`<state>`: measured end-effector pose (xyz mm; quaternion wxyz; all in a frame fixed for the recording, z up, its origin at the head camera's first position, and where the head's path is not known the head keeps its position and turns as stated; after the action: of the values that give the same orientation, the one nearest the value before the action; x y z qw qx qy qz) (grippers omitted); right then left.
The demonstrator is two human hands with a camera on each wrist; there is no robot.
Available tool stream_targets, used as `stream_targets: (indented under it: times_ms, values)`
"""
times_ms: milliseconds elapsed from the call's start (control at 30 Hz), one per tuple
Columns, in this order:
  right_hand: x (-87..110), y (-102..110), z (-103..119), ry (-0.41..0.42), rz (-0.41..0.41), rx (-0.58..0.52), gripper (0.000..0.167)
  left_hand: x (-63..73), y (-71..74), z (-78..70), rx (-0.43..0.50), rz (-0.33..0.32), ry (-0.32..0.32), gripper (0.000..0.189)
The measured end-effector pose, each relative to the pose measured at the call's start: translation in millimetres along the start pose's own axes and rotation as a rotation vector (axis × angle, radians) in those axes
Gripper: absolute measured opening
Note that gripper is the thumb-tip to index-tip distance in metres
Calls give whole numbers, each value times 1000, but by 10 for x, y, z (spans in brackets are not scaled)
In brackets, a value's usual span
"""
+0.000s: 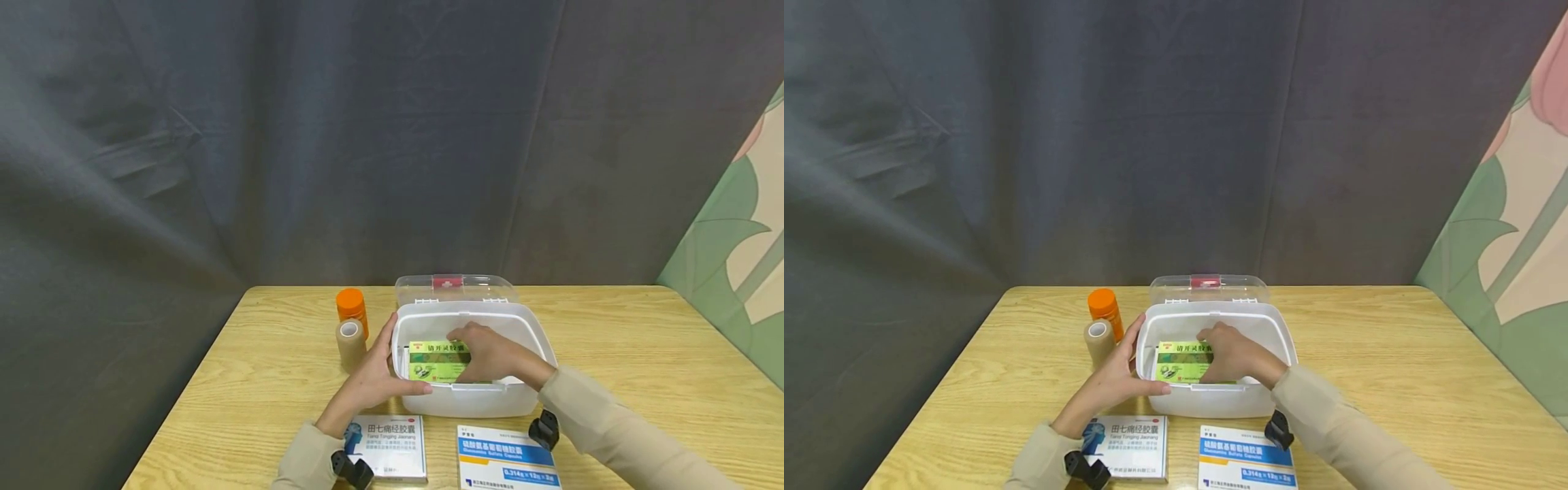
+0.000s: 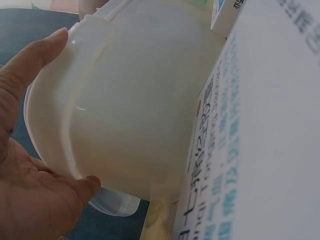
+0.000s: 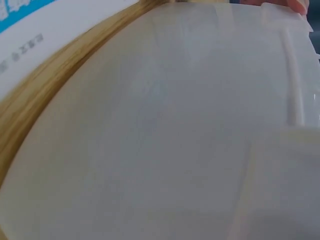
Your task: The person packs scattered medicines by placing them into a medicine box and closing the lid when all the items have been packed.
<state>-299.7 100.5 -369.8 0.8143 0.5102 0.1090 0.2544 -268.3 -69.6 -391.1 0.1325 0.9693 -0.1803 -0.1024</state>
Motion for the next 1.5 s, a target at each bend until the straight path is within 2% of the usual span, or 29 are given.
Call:
stream_targets:
  times_ms: [167,433,800,1100,1267,1500]
  values:
    - [-32,-63,39,-10,37,18,71,16,-8,0,11,7,9,122]
    - [-75,-106,95,19,48,49,68,29,-10,-13,34,17,-14,121]
    - [-87,-152,160,41,50,64,63,52,-17,-15,28,12,12,120]
    - [-109,-185,126,3,49,59,68,53,-19,-10,37,11,11,120]
    - [-78,-156,126,15,59,64,71,46,-25,-7,24,13,3,119]
    - [-39,-34,147,48,-14,33,72,57,-13,-6,24,4,22,120]
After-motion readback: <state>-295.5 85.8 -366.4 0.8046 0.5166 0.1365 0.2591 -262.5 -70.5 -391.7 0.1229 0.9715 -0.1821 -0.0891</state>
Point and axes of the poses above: each hand's wrist, its own x-axis away from the middle knuckle, its own y-axis out of the back of the hand, z = x × y, the point moved 7 cm from there along -x, towards the middle knuckle, and after that the axes turned 2 degrees about y, right-handed, at the moved point
